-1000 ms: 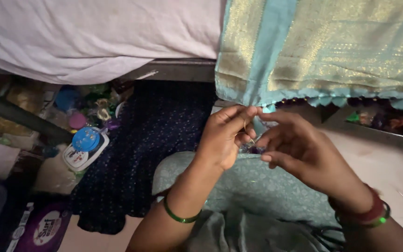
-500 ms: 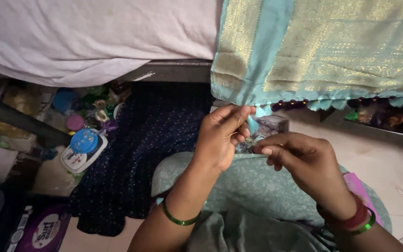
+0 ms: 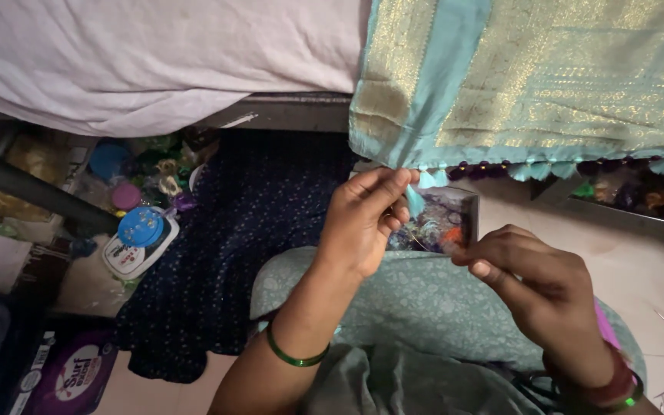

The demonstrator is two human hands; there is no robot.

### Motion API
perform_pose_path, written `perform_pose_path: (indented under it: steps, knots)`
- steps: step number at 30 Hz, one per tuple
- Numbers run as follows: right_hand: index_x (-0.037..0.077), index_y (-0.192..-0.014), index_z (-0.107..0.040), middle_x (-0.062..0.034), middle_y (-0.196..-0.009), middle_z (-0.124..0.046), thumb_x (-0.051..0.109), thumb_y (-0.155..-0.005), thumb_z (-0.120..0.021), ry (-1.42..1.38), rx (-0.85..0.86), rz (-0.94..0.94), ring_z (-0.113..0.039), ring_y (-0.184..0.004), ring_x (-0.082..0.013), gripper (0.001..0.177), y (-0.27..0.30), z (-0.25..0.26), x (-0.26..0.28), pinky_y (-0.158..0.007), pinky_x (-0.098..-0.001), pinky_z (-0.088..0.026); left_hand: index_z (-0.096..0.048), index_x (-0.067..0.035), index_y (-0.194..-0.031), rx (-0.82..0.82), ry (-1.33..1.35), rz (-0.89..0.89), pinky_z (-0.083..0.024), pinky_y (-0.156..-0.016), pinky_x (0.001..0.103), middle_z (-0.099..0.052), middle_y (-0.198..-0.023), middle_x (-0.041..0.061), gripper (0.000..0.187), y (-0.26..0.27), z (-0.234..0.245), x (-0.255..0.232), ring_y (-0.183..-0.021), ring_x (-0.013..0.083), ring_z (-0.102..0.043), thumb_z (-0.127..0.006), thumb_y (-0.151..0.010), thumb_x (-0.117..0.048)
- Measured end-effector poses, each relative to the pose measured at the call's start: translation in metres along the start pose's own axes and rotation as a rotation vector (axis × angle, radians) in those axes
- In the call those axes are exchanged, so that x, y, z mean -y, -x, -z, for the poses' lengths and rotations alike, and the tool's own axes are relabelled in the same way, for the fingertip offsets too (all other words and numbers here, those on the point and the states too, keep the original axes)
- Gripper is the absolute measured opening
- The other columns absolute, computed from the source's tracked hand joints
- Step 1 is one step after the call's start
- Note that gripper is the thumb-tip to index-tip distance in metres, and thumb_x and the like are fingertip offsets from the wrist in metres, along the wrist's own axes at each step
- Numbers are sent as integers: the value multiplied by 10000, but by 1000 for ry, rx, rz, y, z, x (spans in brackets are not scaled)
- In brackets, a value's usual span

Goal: Attaching decorative tassels and beads to the border of a saree.

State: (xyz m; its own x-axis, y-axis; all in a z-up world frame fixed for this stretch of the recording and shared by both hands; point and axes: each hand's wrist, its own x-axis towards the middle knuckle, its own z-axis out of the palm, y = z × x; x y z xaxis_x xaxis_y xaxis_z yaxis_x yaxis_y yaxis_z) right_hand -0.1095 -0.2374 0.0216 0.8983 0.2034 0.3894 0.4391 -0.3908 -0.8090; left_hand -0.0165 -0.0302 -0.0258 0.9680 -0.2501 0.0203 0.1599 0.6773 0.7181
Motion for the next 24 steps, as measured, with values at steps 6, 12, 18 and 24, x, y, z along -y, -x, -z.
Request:
perform_pose_path:
  steps: [6, 12, 18, 24]
  knots:
    - [-26, -982, -767, -91, -909, -777, 59, -857, -723, 56, 9, 26, -719, -899, -204, 158, 2, 5, -4, -846, -331, -545, -741, 2, -1021, 1, -28, -25, -429, -566, 215, -680, -804, 4, 175, 0, -2, -1, -642, 65, -577, -699, -994, -166]
    - [-5, -1279, -705, -197, -1099, -771, 30, -912, -704, -779, -137, -227, -641, -894, -262, 368, -1, 26, -21, -859, -400, -509, -758, 27, -1007, -41, -290, -85, -350, -485, 207, -596, -663, -15, 207, 1, 1, -10, -551, 43, -503, -713, -983, -173]
    - [-21, -1124, -702, -139, -1144, -719, 56, -865, -716, -49, -2, -223, -674, -1125, -212, 270, -37, 41, 37, -929, -387, -536, -769, 21, -962, -62, -509, -14, -345, -427, 216, -553, -585, -5, 202, 1, -4, -43, -476, 48, -457, -727, -950, -176]
    - [42, -1313, -555, -106, -1053, -775, 101, -891, -739, -62, 223, -160, -766, -969, -181, 463, -58, -16, 5, -847, -331, -623, -745, 15, -991, 19, -415, -112, -516, -539, 225, -667, -697, 12, 180, -4, 1, -20, -593, 72, -619, -731, -944, -158]
